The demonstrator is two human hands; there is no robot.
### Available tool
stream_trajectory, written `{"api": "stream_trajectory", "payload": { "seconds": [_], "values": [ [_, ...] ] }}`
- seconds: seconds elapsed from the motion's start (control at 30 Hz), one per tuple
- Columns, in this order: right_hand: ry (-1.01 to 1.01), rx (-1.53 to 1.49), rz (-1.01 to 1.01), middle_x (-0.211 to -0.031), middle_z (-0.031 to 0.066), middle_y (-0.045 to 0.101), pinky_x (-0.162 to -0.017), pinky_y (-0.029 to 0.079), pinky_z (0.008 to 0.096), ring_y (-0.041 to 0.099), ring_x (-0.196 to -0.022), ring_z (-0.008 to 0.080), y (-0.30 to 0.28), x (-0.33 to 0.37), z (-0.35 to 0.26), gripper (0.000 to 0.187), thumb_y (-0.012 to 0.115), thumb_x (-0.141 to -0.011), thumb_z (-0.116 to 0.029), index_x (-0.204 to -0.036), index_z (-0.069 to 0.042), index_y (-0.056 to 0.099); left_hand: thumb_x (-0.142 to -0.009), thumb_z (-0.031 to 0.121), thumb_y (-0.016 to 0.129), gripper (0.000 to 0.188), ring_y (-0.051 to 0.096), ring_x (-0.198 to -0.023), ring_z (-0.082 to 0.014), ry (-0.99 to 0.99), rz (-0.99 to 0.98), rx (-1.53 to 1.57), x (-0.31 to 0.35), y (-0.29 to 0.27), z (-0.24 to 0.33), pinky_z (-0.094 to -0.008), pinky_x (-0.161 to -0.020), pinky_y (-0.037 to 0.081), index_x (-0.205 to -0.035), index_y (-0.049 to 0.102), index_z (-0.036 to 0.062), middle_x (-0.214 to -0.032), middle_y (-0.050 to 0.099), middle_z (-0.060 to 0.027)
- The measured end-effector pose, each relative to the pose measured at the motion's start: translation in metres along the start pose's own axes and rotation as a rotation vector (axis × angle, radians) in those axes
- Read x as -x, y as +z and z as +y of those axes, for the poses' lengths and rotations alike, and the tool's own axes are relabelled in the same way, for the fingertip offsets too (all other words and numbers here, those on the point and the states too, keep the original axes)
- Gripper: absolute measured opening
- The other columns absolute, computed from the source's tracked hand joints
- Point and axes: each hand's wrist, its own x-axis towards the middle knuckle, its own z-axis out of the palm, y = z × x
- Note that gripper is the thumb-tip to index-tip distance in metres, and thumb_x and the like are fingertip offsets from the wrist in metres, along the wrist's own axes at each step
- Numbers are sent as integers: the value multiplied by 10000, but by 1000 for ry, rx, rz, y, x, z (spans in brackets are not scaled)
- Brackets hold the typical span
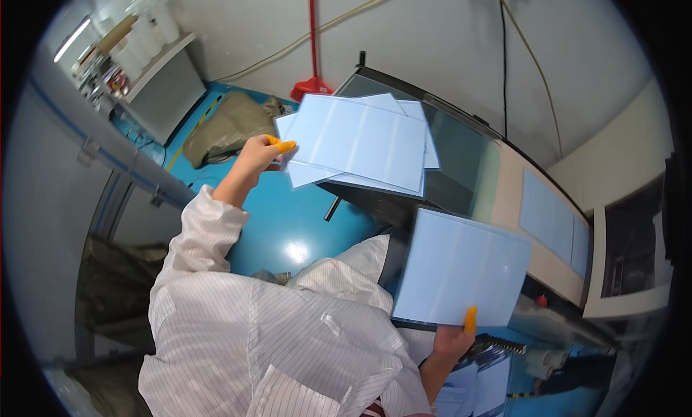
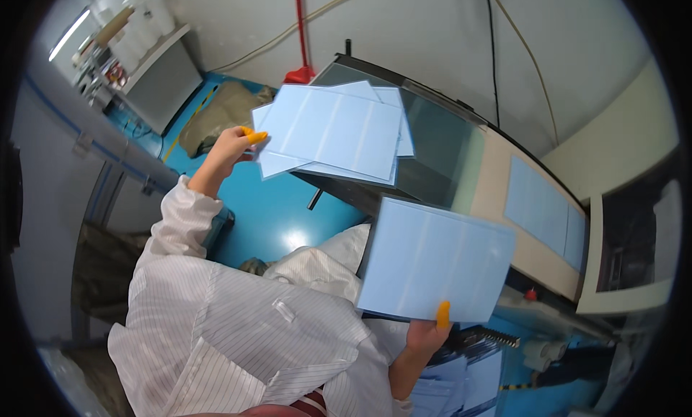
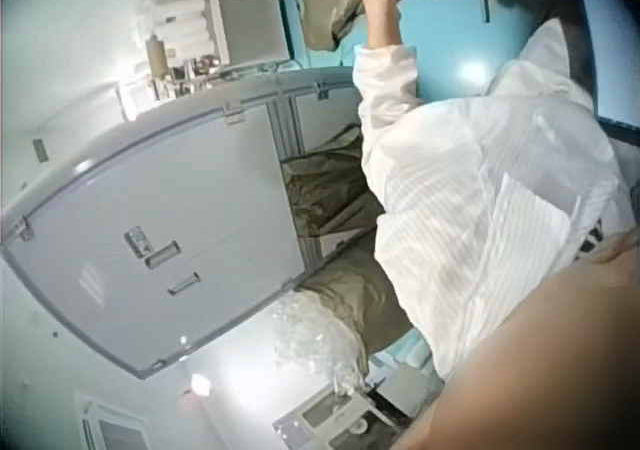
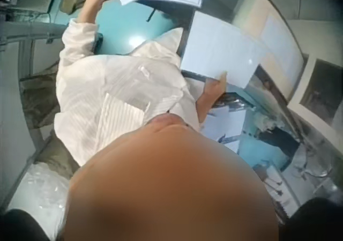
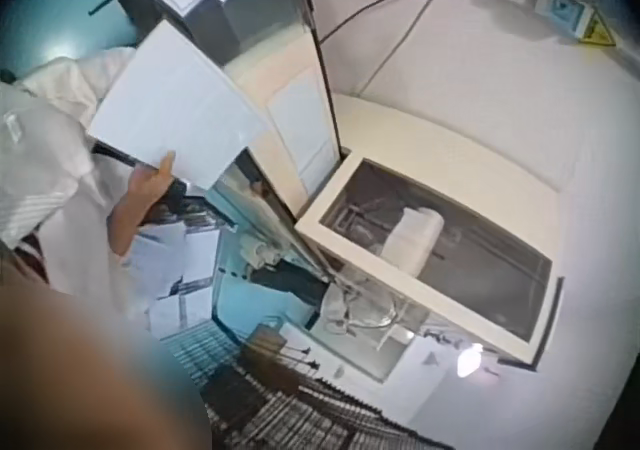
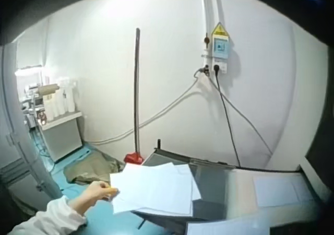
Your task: Moving stacks of blue sheets from a storage cart onto a workspace table for industrial processing.
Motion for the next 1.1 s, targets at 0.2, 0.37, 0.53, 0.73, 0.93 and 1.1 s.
{"api": "stream_trajectory", "payload": {
  "seconds": [0.2,0.37,0.53,0.73,0.93,1.1],
  "values": [
    [-59,12,34,-1222,93,493,-966,368,400,466,-1122,232,5,9,24,410,497,-882,-153,-1262,-26,409,-797,-2,534,128,476,-619,-86,113,-46,77,-7,-6,10,-178,-572,407,-925,531,7,-770,512,-32],
    [-99,30,69,-1254,82,463,-972,365,399,456,-1138,229,12,15,18,426,490,-885,-143,-1286,-45,384,-834,52,508,159,519,-736,-96,149,-141,472,3,7,27,-192,-670,430,-990,494,27,-848,518,-36],
    [-91,90,47,-1237,80,469,-966,372,394,471,-1115,218,29,15,19,376,435,-923,-162,-1279,-56,377,-849,156,541,258,571,-818,-111,272,-297,640,9,5,11,-247,-718,476,-1082,501,53,-912,566,-21],
    [-29,11,-2,-1242,76,465,-959,372,414,468,-1111,238,21,23,36,371,442,-922,-174,-1270,-62,377,-762,105,657,385,544,-885,-97,252,-474,670,68,69,18,-225,-824,431,-1094,477,32,-974,562,-24],
    [-4,-119,-144,-1264,78,456,-988,339,429,442,-1149,235,37,27,40,412,477,-906,-204,-1281,-68,374,-782,4,615,294,440,-589,-51,-5,-746,536,124,127,-4,-194,-514,385,-1018,448,55,-766,471,38],
    [16,-56,84,-1279,82,450,-1013,314,439,427,-1173,240,17,30,41,440,497,-892,-206,-1291,-71,371,-787,42,619,112,502,-579,-78,482,-799,-363,112,98,8,-235,-508,411,-888,581,13,-689,565,-22]
  ]
}}
